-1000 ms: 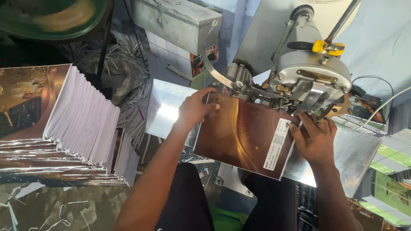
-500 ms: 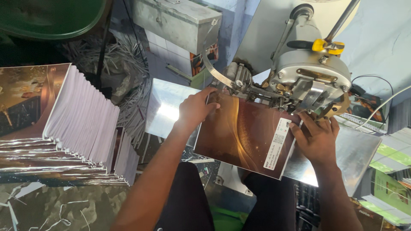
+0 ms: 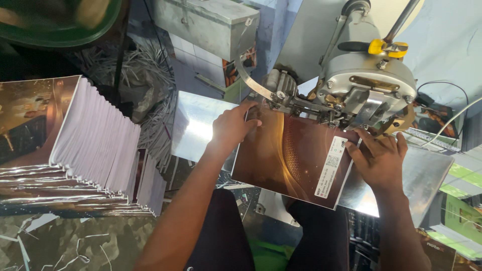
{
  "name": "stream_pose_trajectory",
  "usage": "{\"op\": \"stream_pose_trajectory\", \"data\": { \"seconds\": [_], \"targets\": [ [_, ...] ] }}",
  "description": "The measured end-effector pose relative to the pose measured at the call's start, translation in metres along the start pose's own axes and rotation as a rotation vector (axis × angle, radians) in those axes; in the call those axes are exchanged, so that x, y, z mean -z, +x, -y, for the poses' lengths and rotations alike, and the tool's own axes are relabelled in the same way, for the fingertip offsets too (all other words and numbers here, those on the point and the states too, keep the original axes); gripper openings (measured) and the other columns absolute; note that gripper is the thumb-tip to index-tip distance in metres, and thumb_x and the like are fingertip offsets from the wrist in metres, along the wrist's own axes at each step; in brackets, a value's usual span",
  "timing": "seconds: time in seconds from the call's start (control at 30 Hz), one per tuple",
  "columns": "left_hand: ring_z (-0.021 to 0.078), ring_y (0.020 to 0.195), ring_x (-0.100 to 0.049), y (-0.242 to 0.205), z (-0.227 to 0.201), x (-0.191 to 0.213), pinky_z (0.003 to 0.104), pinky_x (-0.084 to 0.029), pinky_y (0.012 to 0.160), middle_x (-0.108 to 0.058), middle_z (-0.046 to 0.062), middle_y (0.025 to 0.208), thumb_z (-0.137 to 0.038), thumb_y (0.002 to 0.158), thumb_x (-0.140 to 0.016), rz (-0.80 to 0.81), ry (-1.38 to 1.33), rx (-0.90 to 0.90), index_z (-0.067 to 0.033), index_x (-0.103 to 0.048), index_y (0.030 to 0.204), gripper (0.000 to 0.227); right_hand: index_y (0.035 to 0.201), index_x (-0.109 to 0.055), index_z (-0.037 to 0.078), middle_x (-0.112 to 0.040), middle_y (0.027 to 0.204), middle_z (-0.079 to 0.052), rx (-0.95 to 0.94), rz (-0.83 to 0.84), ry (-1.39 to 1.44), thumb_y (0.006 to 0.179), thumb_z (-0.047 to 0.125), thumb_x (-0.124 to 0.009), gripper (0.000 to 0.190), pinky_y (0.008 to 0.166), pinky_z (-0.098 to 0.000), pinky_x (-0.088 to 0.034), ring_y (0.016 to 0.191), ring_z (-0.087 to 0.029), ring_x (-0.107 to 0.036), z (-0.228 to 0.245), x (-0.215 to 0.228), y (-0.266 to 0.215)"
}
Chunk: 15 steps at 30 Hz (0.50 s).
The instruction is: The person repeatedly picks up a notebook, places it into a binding machine, operates the machine to stitch the spine, and then removes the finished notebook. This cycle is performed multiple times in a workshop setting.
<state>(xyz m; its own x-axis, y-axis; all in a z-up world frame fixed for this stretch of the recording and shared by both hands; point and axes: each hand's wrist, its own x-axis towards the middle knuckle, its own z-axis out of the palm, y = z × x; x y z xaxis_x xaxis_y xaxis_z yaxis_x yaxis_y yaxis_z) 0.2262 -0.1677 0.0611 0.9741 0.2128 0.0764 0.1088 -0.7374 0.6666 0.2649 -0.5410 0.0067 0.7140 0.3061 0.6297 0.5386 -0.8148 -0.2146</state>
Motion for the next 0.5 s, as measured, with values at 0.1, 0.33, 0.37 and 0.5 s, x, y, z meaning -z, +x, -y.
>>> {"op": "stream_pose_trajectory", "data": {
  "seconds": [0.1,0.33,0.37,0.5],
  "targets": [
    [0.0323,0.089,-0.074,0.003,0.004,-0.004,0.045,-0.055,0.082,-0.078,0.011,0.092,-0.044,0.081,-0.079,-0.06,0.063,-0.064,-0.0303,-0.063,0.136,0.059,0.134,-0.071,0.016,-0.069,0.112,-0.01,-0.002,-0.006,0.02,0.095,0.041,-0.071,0.046,0.127,-0.0564,-0.023,0.121,-0.031,-0.06,0.0,-0.001,-0.001],
    [0.0368,0.101,-0.072,0.007,0.009,-0.009,0.048,-0.054,0.088,-0.076,0.012,0.107,-0.044,0.081,-0.078,-0.046,0.083,-0.057,-0.031,-0.062,0.137,0.059,0.134,-0.071,0.016,-0.069,0.119,-0.011,0.009,-0.022,0.023,0.096,0.041,-0.071,0.046,0.128,-0.0562,-0.022,0.126,-0.032,-0.059,0.0,-0.002,-0.001],
    [0.0373,0.101,-0.071,0.008,0.01,-0.01,0.048,-0.054,0.088,-0.076,0.011,0.109,-0.043,0.081,-0.078,-0.052,0.083,-0.067,-0.0309,-0.062,0.136,0.059,0.134,-0.071,0.017,-0.069,0.12,-0.011,0.01,-0.021,0.024,0.096,0.041,-0.071,0.046,0.128,-0.0562,-0.022,0.126,-0.033,-0.058,0.0,-0.002,-0.001],
    [0.0365,0.102,-0.072,0.007,0.013,-0.014,0.047,-0.055,0.089,-0.077,0.01,0.11,-0.044,0.081,-0.078,-0.064,0.057,-0.068,-0.0305,-0.061,0.136,0.059,0.135,-0.071,0.018,-0.069,0.119,-0.01,0.006,-0.008,0.019,0.095,0.041,-0.071,0.046,0.128,-0.0567,-0.02,0.126,-0.032,-0.059,0.0,0.0,-0.001]
  ]
}}
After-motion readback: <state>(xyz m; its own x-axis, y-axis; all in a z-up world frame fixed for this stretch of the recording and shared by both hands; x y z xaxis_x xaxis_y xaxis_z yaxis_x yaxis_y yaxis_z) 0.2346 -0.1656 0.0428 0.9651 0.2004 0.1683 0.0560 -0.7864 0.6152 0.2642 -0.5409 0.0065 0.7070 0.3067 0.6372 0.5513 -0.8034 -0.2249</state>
